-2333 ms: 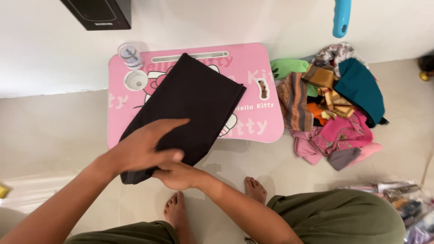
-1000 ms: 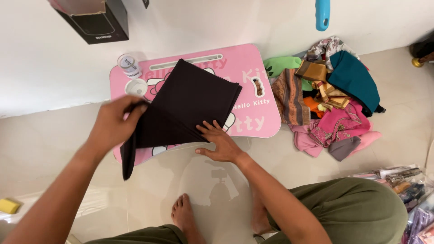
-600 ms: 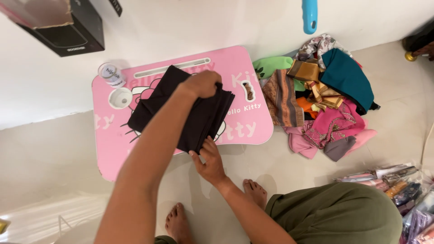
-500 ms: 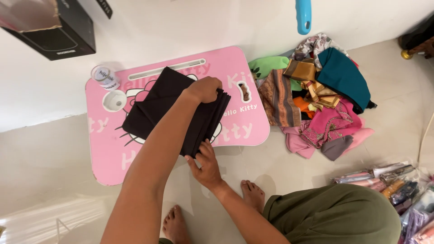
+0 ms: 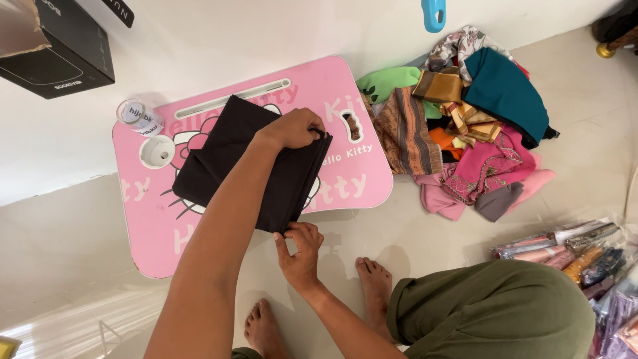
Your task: Folding a black cloth and using a lint roller to clean it on a small table
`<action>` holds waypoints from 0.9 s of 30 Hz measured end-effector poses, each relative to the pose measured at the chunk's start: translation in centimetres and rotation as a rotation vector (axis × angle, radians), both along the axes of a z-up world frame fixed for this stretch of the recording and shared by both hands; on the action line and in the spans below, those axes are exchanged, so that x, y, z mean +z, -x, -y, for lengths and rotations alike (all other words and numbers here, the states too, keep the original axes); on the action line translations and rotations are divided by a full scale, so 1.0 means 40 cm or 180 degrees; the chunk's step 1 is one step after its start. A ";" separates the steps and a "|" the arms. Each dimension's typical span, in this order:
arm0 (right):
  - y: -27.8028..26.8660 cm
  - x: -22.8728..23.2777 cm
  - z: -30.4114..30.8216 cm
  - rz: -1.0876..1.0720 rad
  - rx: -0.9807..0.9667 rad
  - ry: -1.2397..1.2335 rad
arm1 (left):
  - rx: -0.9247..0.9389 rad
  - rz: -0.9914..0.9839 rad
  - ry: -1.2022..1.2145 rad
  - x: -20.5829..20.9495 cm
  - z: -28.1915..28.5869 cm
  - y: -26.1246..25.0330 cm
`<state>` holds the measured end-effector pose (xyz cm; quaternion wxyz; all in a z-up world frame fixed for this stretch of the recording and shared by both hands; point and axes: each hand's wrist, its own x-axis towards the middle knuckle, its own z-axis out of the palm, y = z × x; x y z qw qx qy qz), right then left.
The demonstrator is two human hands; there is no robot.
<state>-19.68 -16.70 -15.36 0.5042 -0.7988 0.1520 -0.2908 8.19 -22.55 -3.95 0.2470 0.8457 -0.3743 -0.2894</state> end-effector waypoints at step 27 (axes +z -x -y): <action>0.008 0.034 0.189 0.0003 -0.0455 -0.1195 | 0.1379 0.0785 -0.0560 -0.217 -0.061 -0.062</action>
